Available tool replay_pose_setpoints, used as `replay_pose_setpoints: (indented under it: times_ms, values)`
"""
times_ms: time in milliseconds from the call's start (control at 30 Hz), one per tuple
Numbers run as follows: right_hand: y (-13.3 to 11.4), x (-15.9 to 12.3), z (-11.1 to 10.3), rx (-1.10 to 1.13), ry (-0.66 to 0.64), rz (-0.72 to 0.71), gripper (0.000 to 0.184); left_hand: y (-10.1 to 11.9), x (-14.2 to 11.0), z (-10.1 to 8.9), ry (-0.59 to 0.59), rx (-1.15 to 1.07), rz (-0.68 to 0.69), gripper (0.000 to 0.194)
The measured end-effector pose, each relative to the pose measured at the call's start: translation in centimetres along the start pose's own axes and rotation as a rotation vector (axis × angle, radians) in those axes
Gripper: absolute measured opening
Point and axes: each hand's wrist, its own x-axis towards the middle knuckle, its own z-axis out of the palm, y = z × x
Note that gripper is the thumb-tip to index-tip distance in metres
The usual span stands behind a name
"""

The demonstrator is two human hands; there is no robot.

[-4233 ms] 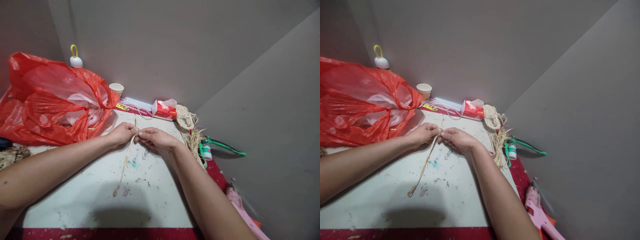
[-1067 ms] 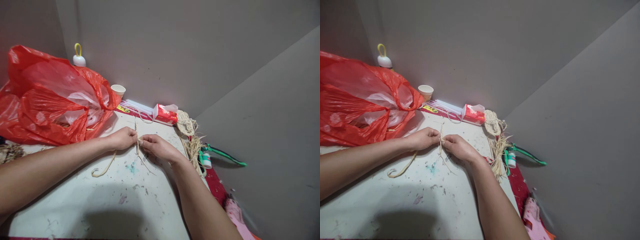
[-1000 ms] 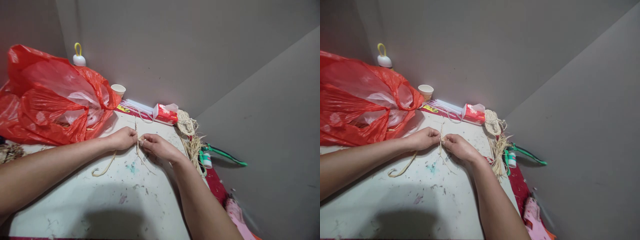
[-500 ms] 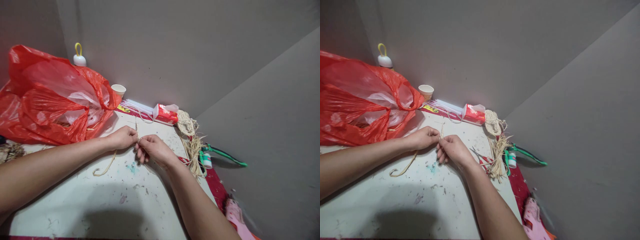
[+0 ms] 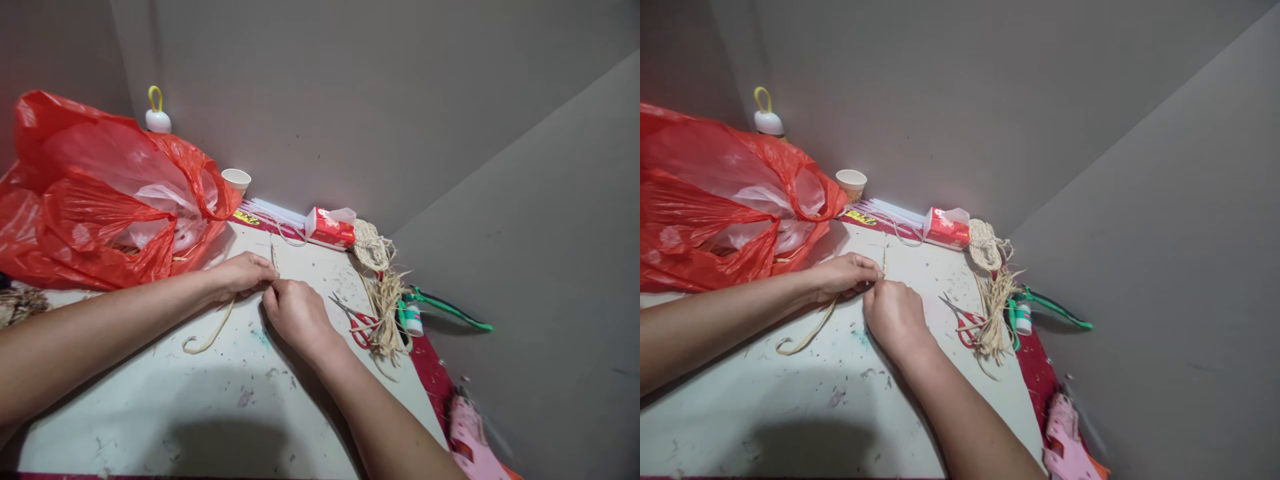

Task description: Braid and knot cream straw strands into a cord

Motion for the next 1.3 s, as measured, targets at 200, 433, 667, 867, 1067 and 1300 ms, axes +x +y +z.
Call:
replay_pose_setpoints:
  times_ms: [200, 433, 667, 867, 1067, 1300]
  values:
    - [-1.0, -0.4, -0.1, -0.184, -0.076, -0.065, 0.034, -0.3, -0.1, 0.0, -0.049, -0.080, 0.000, 0.017]
    - [-1.0, -2.2, -2.3, 0.037, -0.251, -0.352, 0.027, -0.1, -0.3, 0.2, -0.103, -0.138, -0.031, 0.018]
    - [3.2, 0.8, -3.6, 0.815, -0.009, 0.089, 0.028, -0.1, -0.3, -0.2, -0.141, -0.171, -0.012, 0.019]
    - [4.1, 2.4, -0.5, 1.165, -0.472, 0.081, 0.030, -0.2, -0.3, -0.3, -0.124, -0.140, 0.048, 0.024]
    - [4.6, 2.4, -0.5, 1.193, -0.525, 0.077, 0.030, -0.3, -0.4, -0.3, -0.177, -0.130, 0.043, 0.011]
    - [5.3, 2.8, -0.2, 1.035, -0.546, 0.113, 0.031, -0.7, -0.1, -0.6, -0.167, 0.211, 0.140, 0.009]
